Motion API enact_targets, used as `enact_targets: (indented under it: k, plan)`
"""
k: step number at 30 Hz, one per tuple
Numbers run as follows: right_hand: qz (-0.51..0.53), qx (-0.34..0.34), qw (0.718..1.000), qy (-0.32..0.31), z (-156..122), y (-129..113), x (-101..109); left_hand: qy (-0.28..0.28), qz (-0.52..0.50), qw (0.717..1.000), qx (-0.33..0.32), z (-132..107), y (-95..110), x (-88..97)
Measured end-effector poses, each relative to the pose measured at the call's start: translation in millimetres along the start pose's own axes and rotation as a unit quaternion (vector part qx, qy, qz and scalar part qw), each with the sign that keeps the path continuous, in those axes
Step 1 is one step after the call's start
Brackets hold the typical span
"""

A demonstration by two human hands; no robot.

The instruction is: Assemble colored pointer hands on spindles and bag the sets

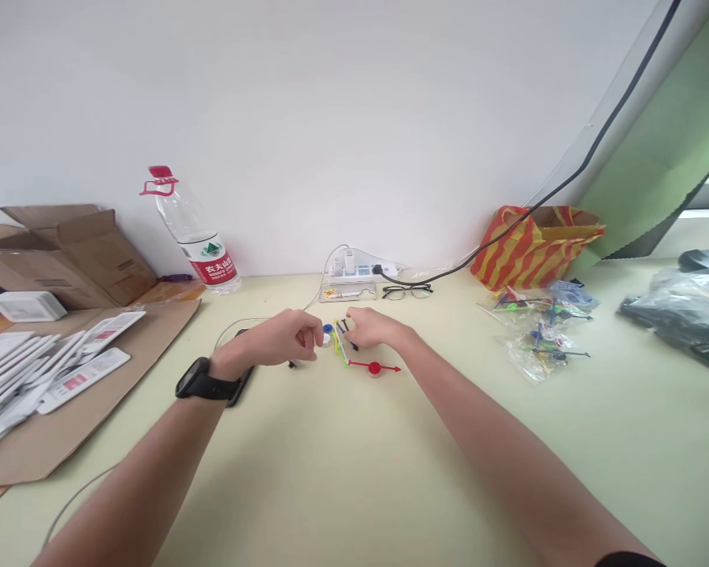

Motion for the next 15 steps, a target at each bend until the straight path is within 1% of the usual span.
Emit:
enact_targets:
  k: [2,3,6,8,10,12,13,15]
  plan:
    - [-0.025,0.002,0.999,-0.022,-2.9,-0.8,0.7,-0.016,-0.005,1.0,0.01,1.5,-4.8,-2.3]
    - [-0.036,0.005,0.999,-0.033,-5.4,-1.6,2.9,-0.015,0.001,1.0,0.007,1.3,-6.0,-0.2]
    - [-0.06,0.02,0.995,-0.076,-15.9,-4.2,10.8,0.027,0.049,0.998,0.011,-4.3,-12.3,18.5]
    - [-0.077,0.033,0.987,-0.135,-24.3,-4.9,8.7,0.042,0.092,0.994,0.053,-11.9,-24.4,30.4]
    - [-0.1,0.036,0.973,-0.206,-32.3,-2.9,0.8,0.027,0.138,0.982,0.123,-21.1,-43.4,35.8]
    - [-0.117,0.026,0.959,-0.256,-37.2,0.7,-6.9,0.017,0.165,0.97,0.175,-28.5,-59.9,37.9]
    - [-0.121,0.021,0.955,-0.271,-38.3,2.2,-9.7,0.016,0.17,0.967,0.187,-30.3,-65.5,38.0]
    - [-0.122,0.016,0.951,-0.284,-38.4,3.2,-12.8,0.017,0.17,0.968,0.186,-29.3,-70.7,36.5]
Point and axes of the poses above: each hand's wrist, its own z-axis towards the middle knuckle, its own x-axis out of the back of the hand, y = z × x, the point moved 9 cm from there along z, towards the middle knuckle, and after that the axes turned 11 degrees about -z, right-handed, at the moved point
